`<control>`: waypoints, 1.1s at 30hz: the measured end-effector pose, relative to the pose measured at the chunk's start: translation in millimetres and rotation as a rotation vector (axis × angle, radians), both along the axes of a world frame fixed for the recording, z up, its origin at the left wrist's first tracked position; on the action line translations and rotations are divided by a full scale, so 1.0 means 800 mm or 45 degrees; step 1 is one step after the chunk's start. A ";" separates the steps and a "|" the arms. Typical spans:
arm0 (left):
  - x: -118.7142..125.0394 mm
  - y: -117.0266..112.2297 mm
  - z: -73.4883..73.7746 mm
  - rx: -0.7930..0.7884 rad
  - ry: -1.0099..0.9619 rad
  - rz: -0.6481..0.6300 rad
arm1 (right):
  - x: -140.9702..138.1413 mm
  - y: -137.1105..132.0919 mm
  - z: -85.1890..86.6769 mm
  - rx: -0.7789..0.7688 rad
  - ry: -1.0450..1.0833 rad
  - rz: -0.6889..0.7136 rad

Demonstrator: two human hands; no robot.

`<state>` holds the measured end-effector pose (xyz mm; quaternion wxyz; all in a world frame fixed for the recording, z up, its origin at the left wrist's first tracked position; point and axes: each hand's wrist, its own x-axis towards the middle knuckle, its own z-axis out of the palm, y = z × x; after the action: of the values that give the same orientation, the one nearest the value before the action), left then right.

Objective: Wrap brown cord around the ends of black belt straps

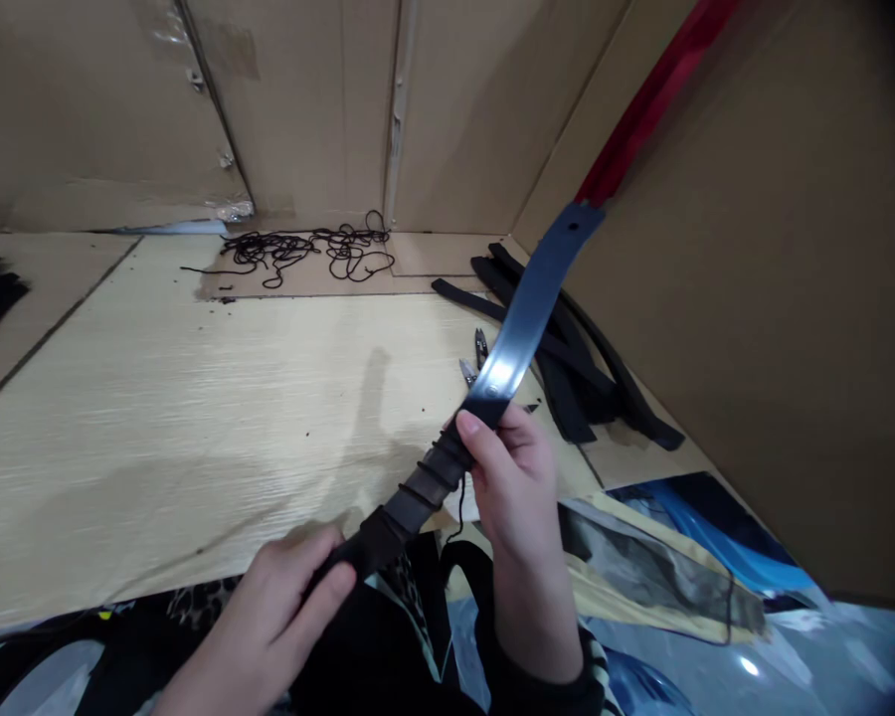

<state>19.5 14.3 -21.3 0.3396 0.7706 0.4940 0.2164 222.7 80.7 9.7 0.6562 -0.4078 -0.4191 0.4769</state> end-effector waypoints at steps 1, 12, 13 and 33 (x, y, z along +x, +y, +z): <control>0.000 -0.001 -0.004 0.078 0.002 0.037 | -0.001 0.000 -0.001 -0.003 -0.002 0.004; -0.002 0.009 -0.004 0.762 0.028 0.146 | 0.005 0.004 0.002 -0.058 -0.201 0.063; -0.001 0.007 -0.001 0.541 -0.057 0.136 | 0.005 0.004 0.001 -0.060 -0.216 0.068; -0.004 0.003 0.006 -0.645 -0.381 0.013 | 0.009 -0.001 0.005 0.008 -0.068 0.122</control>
<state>16.0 16.8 -16.3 0.5892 0.6183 0.4805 0.1991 229.6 80.0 13.6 0.6225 -0.3979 -0.4570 0.4954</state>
